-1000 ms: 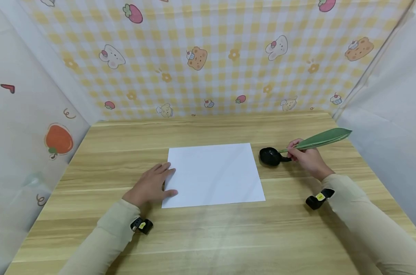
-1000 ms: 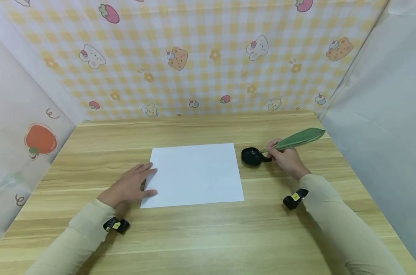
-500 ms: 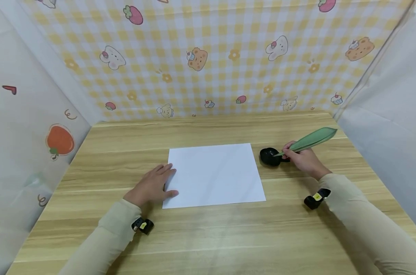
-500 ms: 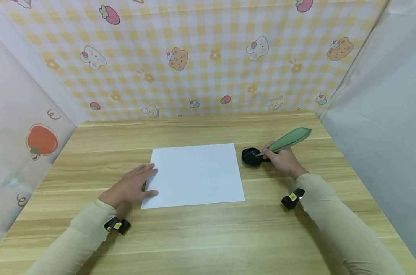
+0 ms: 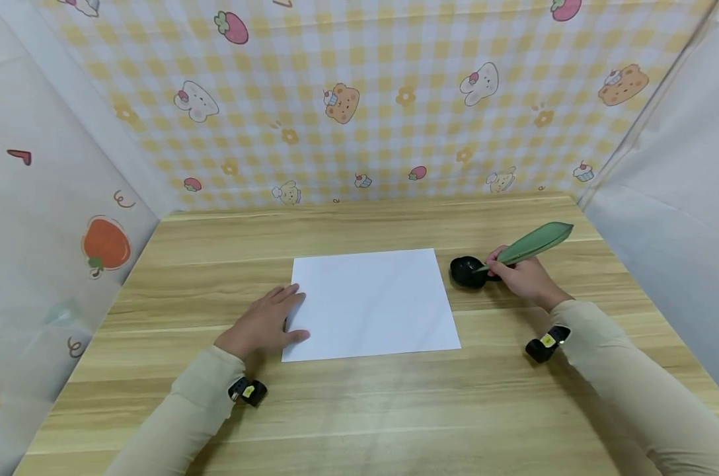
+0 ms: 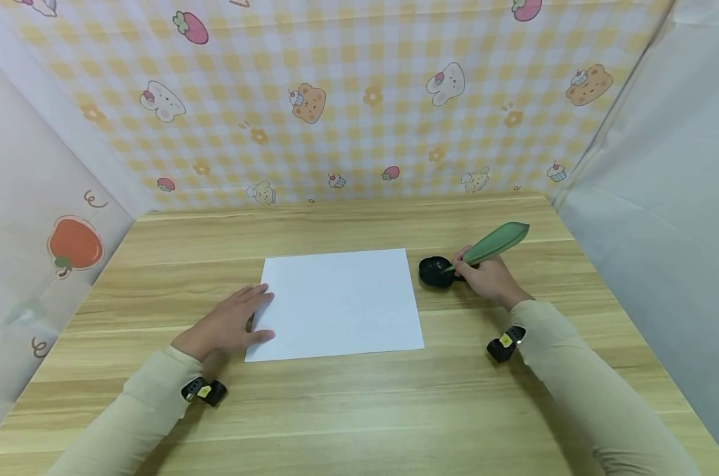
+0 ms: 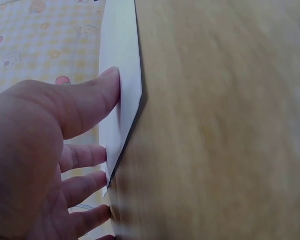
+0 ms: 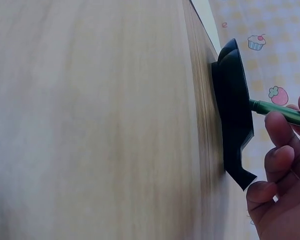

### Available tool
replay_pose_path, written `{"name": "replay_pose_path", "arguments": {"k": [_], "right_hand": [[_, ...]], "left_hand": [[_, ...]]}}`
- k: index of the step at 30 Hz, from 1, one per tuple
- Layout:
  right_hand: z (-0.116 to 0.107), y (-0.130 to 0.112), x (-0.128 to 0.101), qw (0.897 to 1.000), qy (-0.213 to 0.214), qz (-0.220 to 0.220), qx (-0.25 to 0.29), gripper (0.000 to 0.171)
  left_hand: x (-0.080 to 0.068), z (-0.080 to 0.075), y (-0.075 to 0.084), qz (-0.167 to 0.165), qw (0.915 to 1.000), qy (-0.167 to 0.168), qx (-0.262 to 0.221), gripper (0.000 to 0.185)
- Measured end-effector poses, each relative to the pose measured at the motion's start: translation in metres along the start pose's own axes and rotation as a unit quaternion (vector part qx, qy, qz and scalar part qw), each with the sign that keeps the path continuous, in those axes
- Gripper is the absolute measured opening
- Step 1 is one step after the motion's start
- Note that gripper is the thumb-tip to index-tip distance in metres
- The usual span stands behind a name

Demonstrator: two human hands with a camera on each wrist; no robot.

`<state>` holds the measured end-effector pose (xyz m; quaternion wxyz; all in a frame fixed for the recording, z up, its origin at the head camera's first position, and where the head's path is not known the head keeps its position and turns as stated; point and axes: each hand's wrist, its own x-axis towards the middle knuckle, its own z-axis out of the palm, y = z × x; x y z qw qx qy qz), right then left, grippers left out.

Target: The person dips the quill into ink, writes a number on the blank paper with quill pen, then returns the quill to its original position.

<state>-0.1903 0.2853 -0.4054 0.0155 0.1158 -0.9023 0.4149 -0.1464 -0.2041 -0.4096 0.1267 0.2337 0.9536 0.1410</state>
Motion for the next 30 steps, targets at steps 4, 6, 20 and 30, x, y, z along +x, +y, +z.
{"name": "replay_pose_path", "arguments": {"k": [4, 6, 20, 30], "right_hand": [[0.000, 0.001, 0.001, 1.000, -0.003, -0.001, -0.008, 0.016], [0.000, 0.001, 0.000, 1.000, -0.003, -0.002, -0.009, 0.016], [-0.004, 0.001, 0.002, 1.000, 0.005, -0.005, 0.008, 0.020], [-0.009, -0.007, -0.003, 0.998, 0.002, 0.011, 0.069, 0.025]], "left_hand": [[0.000, 0.001, 0.000, -0.001, 1.0000, -0.001, 0.000, 0.077], [0.000, 0.001, -0.001, -0.002, 1.0000, -0.001, 0.000, 0.077], [0.000, 0.000, 0.001, -0.007, 1.0000, -0.003, 0.001, 0.077], [0.001, 0.001, 0.000, -0.004, 1.0000, -0.005, 0.007, 0.078]]}}
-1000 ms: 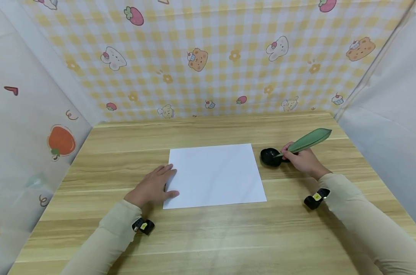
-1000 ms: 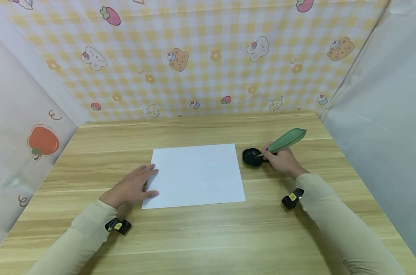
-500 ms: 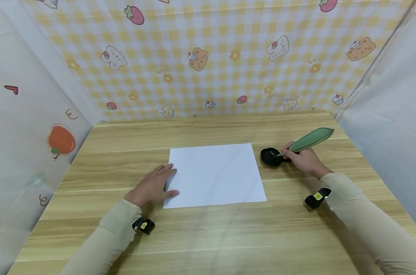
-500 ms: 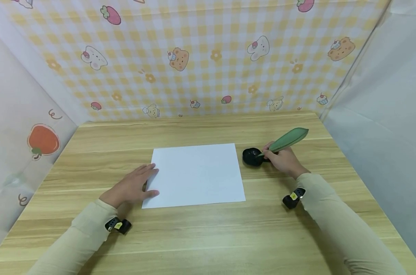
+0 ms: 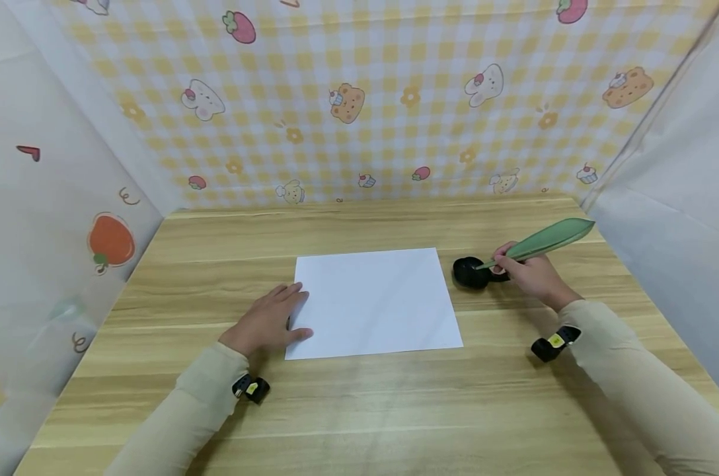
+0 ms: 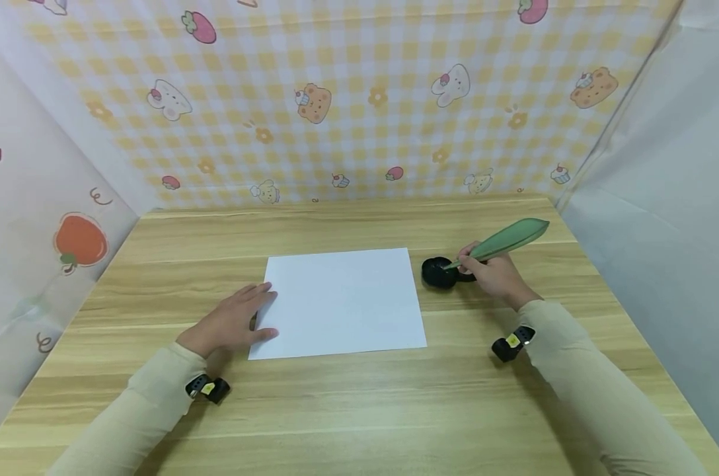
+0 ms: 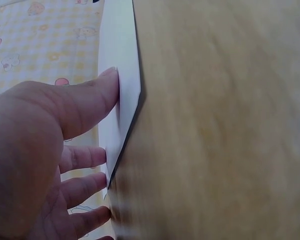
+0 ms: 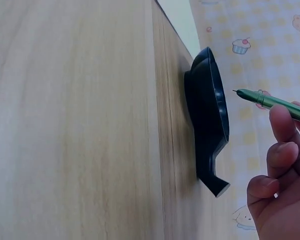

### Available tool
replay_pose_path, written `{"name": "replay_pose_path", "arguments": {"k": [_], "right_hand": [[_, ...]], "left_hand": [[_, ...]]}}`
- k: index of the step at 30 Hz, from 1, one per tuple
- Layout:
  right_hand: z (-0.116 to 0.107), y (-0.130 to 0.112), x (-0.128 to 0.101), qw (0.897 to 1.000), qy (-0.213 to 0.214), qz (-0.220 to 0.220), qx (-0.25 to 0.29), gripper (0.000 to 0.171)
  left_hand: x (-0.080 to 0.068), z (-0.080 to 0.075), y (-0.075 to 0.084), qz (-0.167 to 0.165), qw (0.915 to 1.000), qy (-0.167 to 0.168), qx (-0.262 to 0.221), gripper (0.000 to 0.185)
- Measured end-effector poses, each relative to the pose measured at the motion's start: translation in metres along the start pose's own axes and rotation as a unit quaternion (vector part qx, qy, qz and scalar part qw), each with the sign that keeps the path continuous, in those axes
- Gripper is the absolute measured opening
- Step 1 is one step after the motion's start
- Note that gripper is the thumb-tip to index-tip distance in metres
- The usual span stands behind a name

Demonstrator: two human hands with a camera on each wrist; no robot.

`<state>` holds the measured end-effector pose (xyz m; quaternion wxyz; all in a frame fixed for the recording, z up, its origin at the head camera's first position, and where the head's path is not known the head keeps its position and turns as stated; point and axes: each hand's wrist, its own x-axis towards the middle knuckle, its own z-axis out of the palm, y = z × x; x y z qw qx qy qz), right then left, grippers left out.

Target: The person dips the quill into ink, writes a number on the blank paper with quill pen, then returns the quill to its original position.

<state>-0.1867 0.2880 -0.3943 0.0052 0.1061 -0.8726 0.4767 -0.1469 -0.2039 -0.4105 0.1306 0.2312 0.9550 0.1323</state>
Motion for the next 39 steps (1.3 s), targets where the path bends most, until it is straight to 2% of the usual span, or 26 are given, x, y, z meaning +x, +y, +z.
{"name": "replay_pose_path", "arguments": {"k": [5, 11, 18, 34, 39], "right_hand": [[0.002, -0.006, 0.000, 1.000, -0.010, 0.006, 0.017, 0.026], [0.008, -0.015, 0.002, 0.999, -0.019, -0.020, 0.043, 0.026], [0.016, -0.020, 0.007, 0.998, -0.023, -0.036, 0.037, 0.023], [0.051, -0.041, 0.022, 0.995, -0.050, -0.057, 0.066, 0.018], [0.065, -0.046, 0.028, 0.996, -0.060, -0.042, 0.043, 0.019]], "left_hand": [[0.001, 0.000, 0.000, -0.007, 1.0000, -0.004, 0.004, 0.079], [0.002, -0.003, 0.002, -0.006, 0.9999, -0.007, 0.013, 0.079], [0.004, -0.005, 0.003, -0.010, 0.9998, -0.007, 0.016, 0.082], [0.008, -0.008, 0.003, -0.004, 0.9990, -0.029, 0.035, 0.082], [0.006, -0.008, 0.002, -0.003, 0.9993, -0.024, 0.028, 0.082]]}}
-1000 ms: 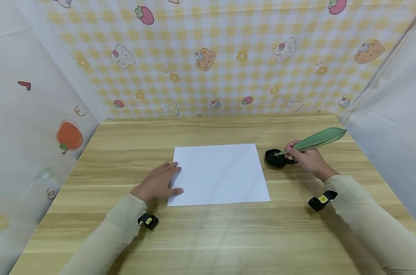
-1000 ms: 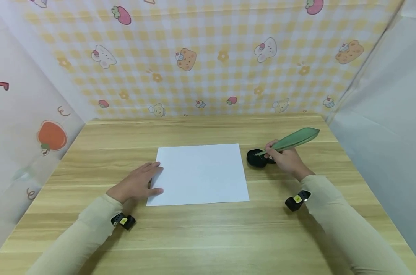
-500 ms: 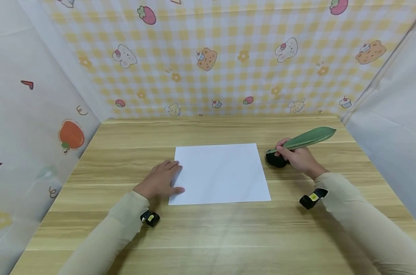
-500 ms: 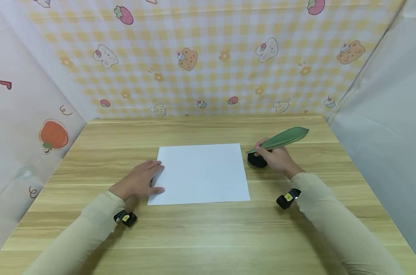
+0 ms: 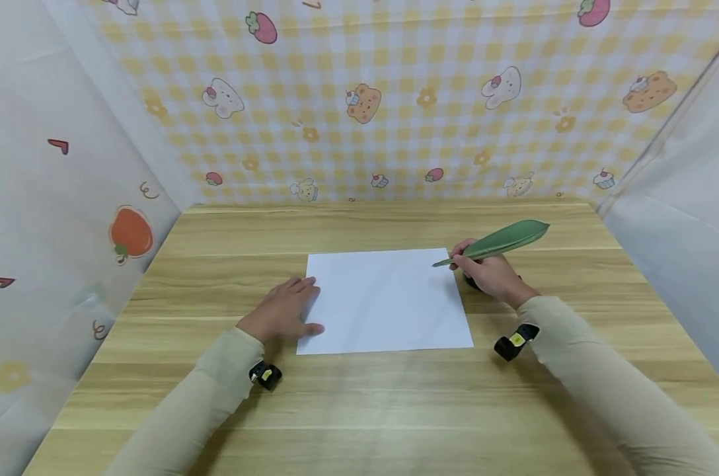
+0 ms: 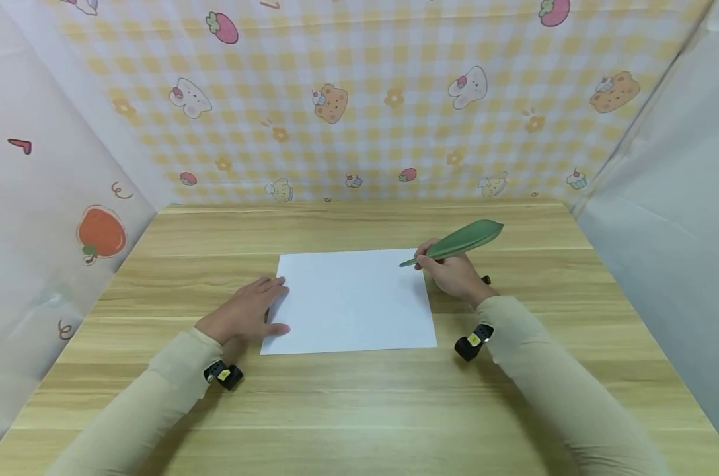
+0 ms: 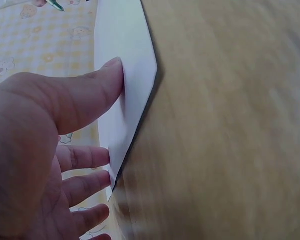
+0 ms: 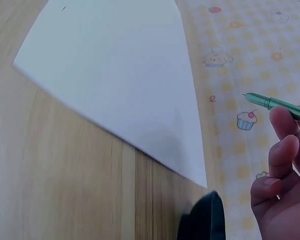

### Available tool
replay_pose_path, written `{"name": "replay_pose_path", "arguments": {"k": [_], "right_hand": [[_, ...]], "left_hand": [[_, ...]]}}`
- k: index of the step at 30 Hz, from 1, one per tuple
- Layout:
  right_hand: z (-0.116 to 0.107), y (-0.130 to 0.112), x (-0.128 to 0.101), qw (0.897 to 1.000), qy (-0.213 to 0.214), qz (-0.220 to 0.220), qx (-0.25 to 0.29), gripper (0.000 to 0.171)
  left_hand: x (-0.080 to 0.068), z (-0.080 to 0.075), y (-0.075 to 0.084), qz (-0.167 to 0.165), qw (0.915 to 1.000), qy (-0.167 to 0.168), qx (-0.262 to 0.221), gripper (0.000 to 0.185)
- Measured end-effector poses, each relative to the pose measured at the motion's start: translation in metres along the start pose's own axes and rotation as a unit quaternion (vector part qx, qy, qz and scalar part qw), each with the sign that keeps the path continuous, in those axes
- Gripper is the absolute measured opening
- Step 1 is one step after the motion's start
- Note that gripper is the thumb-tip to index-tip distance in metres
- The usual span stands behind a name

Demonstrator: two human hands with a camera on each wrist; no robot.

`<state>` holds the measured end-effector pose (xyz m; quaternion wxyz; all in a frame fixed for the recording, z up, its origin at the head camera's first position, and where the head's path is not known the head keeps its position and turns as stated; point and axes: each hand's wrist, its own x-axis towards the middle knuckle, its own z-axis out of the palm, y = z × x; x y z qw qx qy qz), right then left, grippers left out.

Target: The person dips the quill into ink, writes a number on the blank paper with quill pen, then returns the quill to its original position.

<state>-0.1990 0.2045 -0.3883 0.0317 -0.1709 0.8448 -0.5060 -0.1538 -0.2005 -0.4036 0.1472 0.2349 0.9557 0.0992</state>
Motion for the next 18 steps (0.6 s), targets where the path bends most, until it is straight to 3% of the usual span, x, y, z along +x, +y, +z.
{"name": "replay_pose_path", "arguments": {"k": [18], "right_hand": [[0.050, -0.009, 0.030, 0.999, 0.009, 0.023, -0.028, 0.017]], "left_hand": [[-0.003, -0.005, 0.002, -0.001, 1.0000, -0.003, -0.003, 0.080]]}}
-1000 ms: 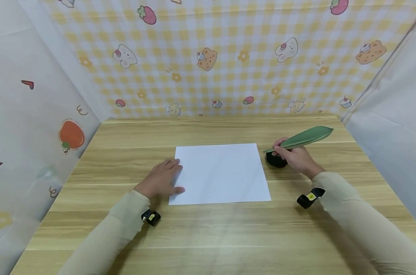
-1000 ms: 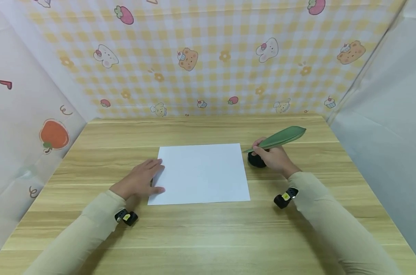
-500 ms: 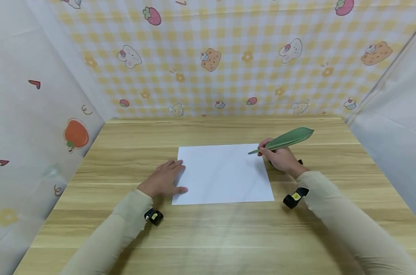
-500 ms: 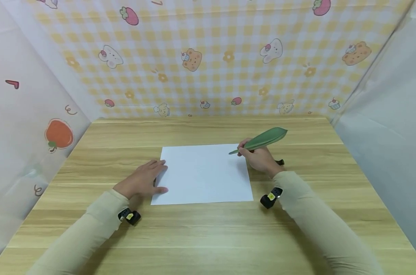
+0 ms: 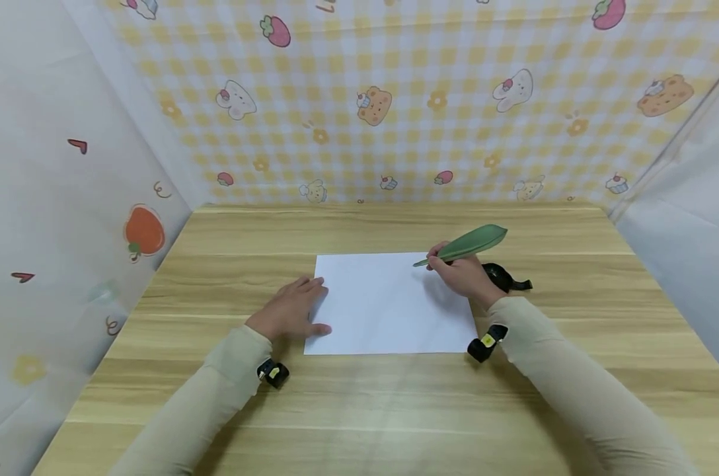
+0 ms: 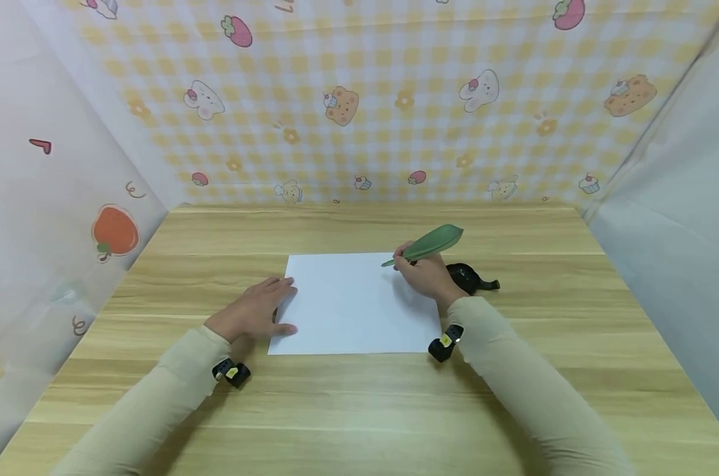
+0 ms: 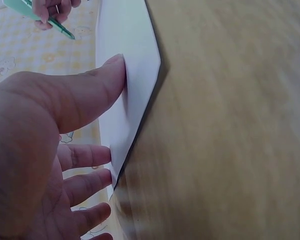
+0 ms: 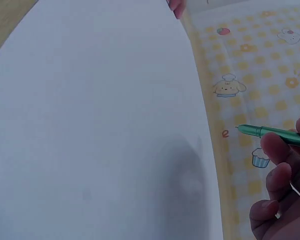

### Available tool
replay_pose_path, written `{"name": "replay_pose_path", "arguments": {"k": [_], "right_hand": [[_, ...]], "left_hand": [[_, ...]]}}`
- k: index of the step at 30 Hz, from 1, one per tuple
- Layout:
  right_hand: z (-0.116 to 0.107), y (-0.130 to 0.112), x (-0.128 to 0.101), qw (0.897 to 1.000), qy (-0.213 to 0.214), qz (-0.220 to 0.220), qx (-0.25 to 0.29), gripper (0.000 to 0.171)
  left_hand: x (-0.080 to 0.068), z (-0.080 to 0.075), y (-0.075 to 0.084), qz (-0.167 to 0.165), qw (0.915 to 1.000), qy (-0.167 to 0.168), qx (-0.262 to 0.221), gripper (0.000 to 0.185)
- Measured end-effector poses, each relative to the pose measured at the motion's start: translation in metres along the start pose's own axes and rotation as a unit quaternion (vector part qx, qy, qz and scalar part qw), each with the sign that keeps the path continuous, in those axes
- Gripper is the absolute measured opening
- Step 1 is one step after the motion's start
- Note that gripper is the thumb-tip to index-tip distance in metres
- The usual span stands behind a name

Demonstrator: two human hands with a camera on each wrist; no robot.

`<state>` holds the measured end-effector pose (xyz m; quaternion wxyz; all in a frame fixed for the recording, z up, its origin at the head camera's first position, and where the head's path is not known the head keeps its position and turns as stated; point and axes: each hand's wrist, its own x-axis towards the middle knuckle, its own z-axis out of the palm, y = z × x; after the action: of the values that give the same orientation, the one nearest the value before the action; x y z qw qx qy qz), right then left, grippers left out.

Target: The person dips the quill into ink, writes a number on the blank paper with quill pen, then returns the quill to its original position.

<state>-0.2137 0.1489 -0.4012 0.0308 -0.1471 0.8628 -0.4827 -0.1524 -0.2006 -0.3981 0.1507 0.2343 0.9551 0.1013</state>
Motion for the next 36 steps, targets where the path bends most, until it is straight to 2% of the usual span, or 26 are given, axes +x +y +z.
{"name": "replay_pose_path", "arguments": {"k": [14, 25, 36], "right_hand": [[0.029, -0.014, 0.023, 1.000, -0.003, 0.012, -0.014, 0.018], [0.043, -0.015, 0.033, 0.999, 0.008, -0.012, -0.046, 0.021], [0.049, -0.011, 0.037, 0.998, 0.021, -0.033, -0.041, 0.020]], "left_hand": [[0.002, 0.002, 0.001, -0.021, 0.9997, -0.012, 0.007, 0.080], [0.003, -0.001, 0.006, -0.023, 0.9996, -0.016, 0.009, 0.080], [0.004, 0.001, 0.004, -0.020, 0.9997, -0.009, 0.013, 0.080]]}}
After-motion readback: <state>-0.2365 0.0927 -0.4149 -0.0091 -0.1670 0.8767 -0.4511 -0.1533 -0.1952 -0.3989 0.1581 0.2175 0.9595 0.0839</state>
